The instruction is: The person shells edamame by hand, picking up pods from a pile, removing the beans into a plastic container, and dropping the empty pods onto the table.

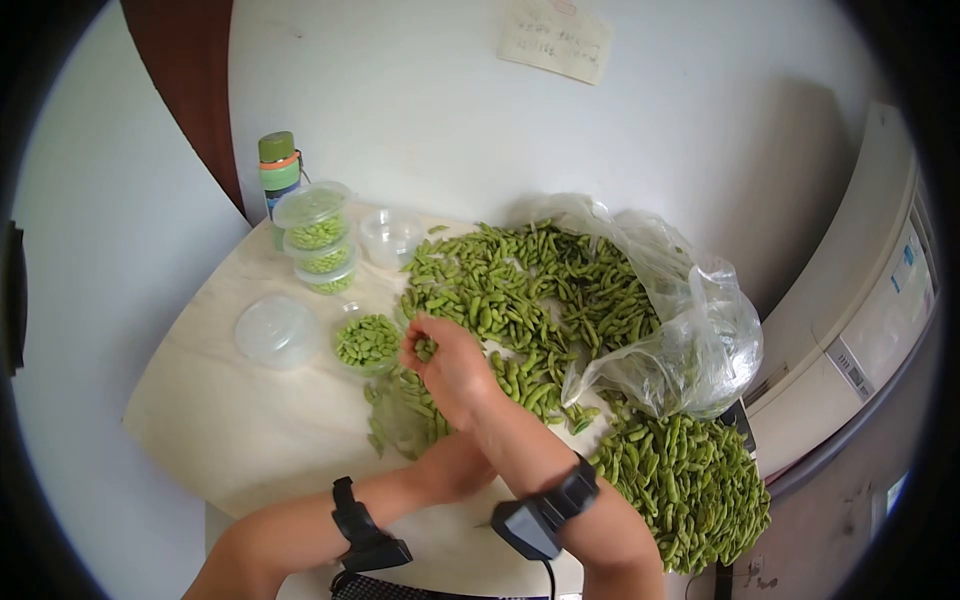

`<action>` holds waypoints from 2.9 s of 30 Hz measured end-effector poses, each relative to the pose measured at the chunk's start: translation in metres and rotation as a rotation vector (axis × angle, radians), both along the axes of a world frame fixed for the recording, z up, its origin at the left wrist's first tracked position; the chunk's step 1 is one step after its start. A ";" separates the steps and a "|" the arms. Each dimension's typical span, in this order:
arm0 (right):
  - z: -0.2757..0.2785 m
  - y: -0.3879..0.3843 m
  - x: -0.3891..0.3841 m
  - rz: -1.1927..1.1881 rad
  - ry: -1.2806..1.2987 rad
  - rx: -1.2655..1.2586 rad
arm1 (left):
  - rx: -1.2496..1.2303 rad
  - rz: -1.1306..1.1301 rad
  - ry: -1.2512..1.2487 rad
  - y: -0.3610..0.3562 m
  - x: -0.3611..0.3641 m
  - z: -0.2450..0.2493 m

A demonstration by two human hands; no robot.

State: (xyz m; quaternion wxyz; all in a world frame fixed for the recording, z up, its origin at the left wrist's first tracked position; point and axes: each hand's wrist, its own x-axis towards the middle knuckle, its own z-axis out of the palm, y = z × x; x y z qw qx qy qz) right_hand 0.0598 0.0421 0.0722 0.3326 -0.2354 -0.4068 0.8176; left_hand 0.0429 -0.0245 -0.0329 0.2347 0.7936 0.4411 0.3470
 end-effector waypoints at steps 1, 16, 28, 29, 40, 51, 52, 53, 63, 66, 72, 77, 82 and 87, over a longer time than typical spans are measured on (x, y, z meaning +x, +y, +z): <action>-0.002 0.007 -0.013 0.003 -0.021 0.032 | 0.063 -0.047 -0.091 0.001 -0.001 -0.002; 0.006 0.024 -0.006 -0.025 -0.157 0.275 | -0.107 0.023 0.117 -0.008 -0.002 0.025; -0.032 0.035 0.124 -0.059 -0.878 0.888 | 0.194 -0.334 0.258 -0.016 0.006 0.026; -0.035 0.032 0.127 -0.068 -0.876 0.886 | 0.251 -0.368 0.217 -0.014 0.006 0.025; -0.059 0.008 0.116 -0.191 -1.042 1.414 | 0.263 0.163 0.137 -0.007 -0.007 0.035; -0.069 -0.024 0.122 -0.222 -0.188 0.360 | 0.194 0.317 0.087 -0.005 -0.010 0.041; -0.069 -0.024 0.123 -0.227 -0.189 0.354 | 0.212 0.304 0.088 -0.005 -0.010 0.042; -0.068 -0.024 0.125 -0.230 -0.189 0.357 | 0.229 0.290 0.090 -0.006 -0.010 0.042; -0.064 -0.025 0.132 -0.021 -0.203 0.189 | 0.329 0.273 0.059 -0.004 -0.014 0.045; -0.061 -0.023 0.135 0.125 -0.170 -0.038 | 0.333 0.236 0.146 -0.002 -0.016 0.048; -0.065 -0.025 0.133 0.150 -0.165 -0.211 | 0.390 0.224 0.198 -0.003 -0.013 0.050; -0.065 -0.030 0.130 0.043 -0.248 -0.117 | 0.376 0.250 0.268 -0.007 -0.008 0.046; -0.067 -0.035 0.124 -0.103 -0.301 0.039 | 0.198 0.289 0.236 -0.007 -0.006 0.043; -0.075 -0.036 0.123 -0.113 -0.392 0.330 | -0.100 0.258 -0.094 -0.008 -0.010 0.041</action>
